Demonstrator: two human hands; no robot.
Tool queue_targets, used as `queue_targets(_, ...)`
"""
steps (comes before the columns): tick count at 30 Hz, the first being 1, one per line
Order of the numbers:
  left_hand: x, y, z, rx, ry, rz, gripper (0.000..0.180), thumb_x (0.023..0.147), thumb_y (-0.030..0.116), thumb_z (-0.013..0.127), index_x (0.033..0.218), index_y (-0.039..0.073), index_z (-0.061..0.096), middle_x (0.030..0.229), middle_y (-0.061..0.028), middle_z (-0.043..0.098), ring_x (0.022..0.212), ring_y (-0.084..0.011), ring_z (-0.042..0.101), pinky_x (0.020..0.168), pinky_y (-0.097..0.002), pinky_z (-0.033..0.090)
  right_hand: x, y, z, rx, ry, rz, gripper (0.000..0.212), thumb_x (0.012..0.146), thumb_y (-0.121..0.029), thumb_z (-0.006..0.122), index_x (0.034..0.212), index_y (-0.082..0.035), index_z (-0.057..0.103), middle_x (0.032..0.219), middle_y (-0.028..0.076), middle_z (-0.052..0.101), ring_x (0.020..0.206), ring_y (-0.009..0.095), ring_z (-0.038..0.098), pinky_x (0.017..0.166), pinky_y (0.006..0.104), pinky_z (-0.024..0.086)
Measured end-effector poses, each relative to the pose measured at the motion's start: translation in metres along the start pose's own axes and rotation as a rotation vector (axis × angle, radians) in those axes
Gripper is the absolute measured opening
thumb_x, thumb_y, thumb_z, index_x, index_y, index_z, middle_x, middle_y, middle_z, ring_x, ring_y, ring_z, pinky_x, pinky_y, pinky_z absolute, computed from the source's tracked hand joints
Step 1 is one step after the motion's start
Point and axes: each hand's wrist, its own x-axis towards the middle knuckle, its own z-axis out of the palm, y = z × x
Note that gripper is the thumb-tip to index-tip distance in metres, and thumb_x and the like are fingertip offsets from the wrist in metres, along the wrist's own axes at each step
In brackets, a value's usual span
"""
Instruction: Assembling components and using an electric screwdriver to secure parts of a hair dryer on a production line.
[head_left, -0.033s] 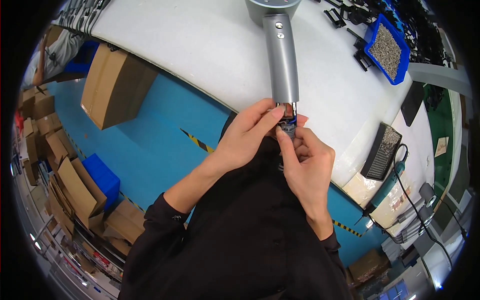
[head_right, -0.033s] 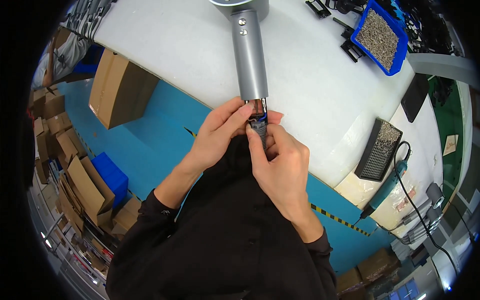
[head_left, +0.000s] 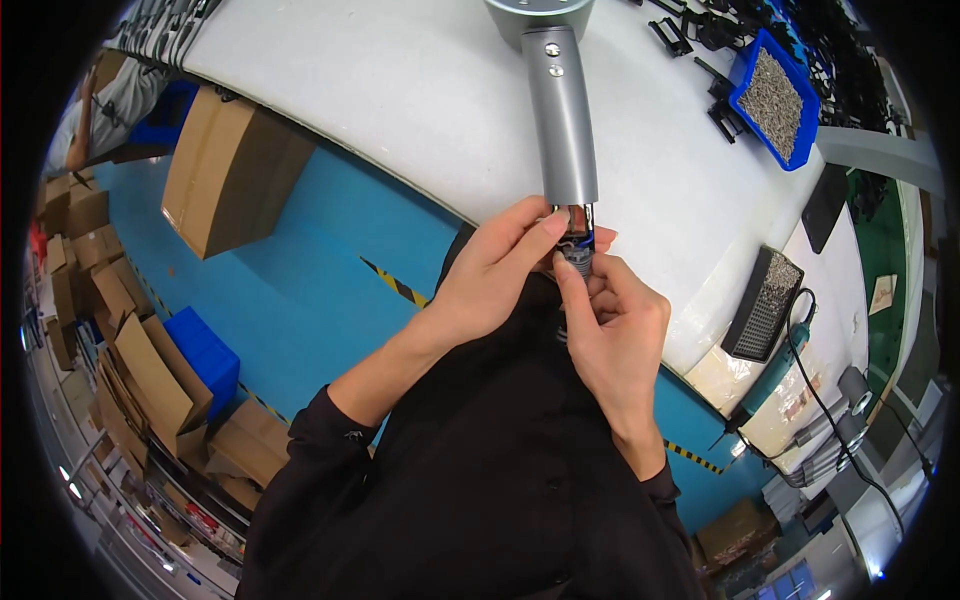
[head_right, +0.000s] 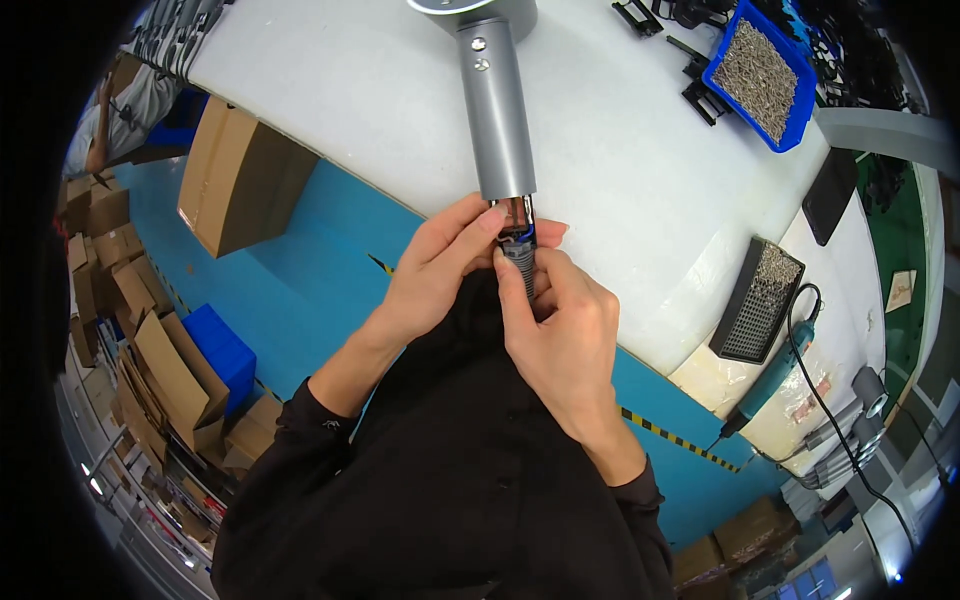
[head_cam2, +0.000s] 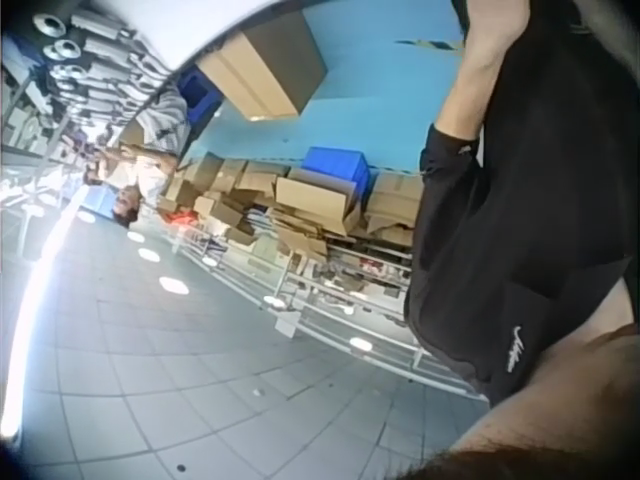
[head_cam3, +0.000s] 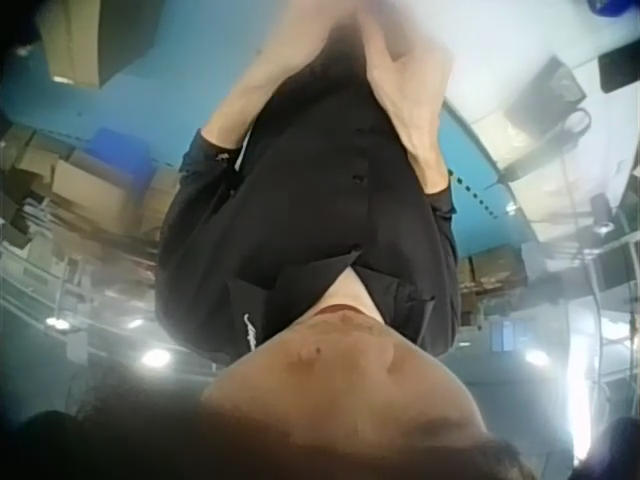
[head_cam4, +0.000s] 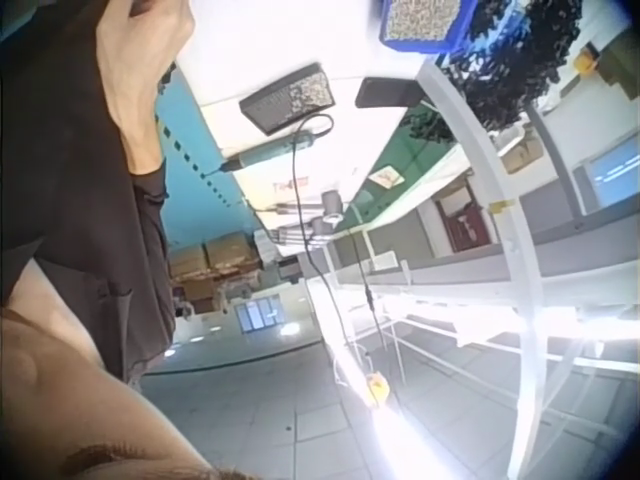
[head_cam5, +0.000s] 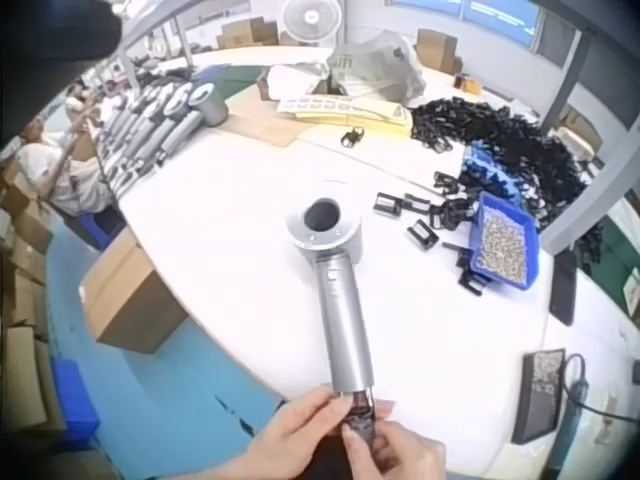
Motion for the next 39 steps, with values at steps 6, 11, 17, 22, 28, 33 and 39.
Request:
queue_targets(6,0.002,-0.005,0.004,0.033,0.040,0.070,0.033,0.107,0.021,0.036,0.117,-0.004,0.054,0.117,-0.0180,0.065,0.103,-0.0198,0.066,0.089,-0.0326,0.054,0.000,-0.003,0.001,-0.008,0.048,0.007,0.015,0.087,-0.010,0.071,0.084,0.003,0.065,0.058,0.008,0.057,0.043,0.012,0.048,0.042,0.0266,0.036)
queue_targets(11,0.004,-0.002,0.013,0.068,0.108,0.066,0.030,0.106,0.020,0.039,0.110,-0.004,0.056,0.105,-0.0144,0.069,0.101,-0.0174,0.066,0.084,-0.0285,0.053,-0.004,0.008,0.009,-0.165,0.177,-0.206,0.015,0.087,-0.010,0.070,0.092,0.003,0.064,0.067,0.010,0.059,0.046,0.018,0.052,0.043,0.0304,0.040)
queue_targets(17,0.009,-0.012,0.012,0.247,0.149,0.075,0.026,0.105,0.018,0.040,0.107,-0.003,0.055,0.099,-0.0128,0.069,0.103,-0.0186,0.067,0.080,-0.0280,0.053,-0.007,0.013,0.012,-0.380,0.249,-0.325,0.021,0.089,-0.007,0.068,0.106,0.003,0.061,0.072,0.010,0.053,0.048,0.023,0.052,0.042,0.0315,0.040)
queue_targets(22,0.011,-0.012,0.011,0.185,0.134,0.049,0.025,0.105,0.018,0.041,0.109,-0.002,0.054,0.100,-0.0126,0.069,0.098,-0.0157,0.066,0.081,-0.0275,0.053,-0.005,0.012,0.012,-0.481,0.165,-0.242,0.017,0.090,-0.006,0.065,0.104,0.003,0.061,0.070,0.010,0.053,0.050,0.024,0.053,0.042,0.0332,0.040)
queue_targets(28,0.010,-0.009,0.001,-0.004,0.015,0.032,0.027,0.104,0.020,0.045,0.113,-0.004,0.055,0.104,-0.0094,0.070,0.095,-0.0106,0.063,0.082,-0.0260,0.050,0.007,0.006,0.000,-0.182,0.031,-0.224,0.011,0.090,-0.004,0.063,0.098,0.003,0.060,0.074,0.013,0.057,0.052,0.028,0.054,0.045,0.0362,0.042)
queue_targets(33,0.005,-0.004,0.004,-0.053,-0.038,0.007,0.025,0.101,0.011,0.051,0.122,-0.003,0.051,0.117,-0.0081,0.064,0.107,-0.0114,0.058,0.093,-0.0285,0.048,0.003,-0.004,0.004,-0.469,0.026,-0.193,0.014,0.088,-0.003,0.064,0.099,0.003,0.056,0.079,0.014,0.056,0.057,0.030,0.057,0.046,0.0375,0.044)
queue_targets(39,0.005,-0.003,-0.001,-0.019,-0.085,-0.018,0.034,0.099,0.005,0.053,0.131,-0.004,0.046,0.117,-0.0106,0.064,0.109,-0.0138,0.060,0.096,-0.0299,0.047,0.006,-0.014,-0.010,-0.397,-0.078,-0.086,0.024,0.085,-0.005,0.069,0.105,0.004,0.059,0.080,0.013,0.059,0.060,0.030,0.059,0.052,0.0379,0.047)
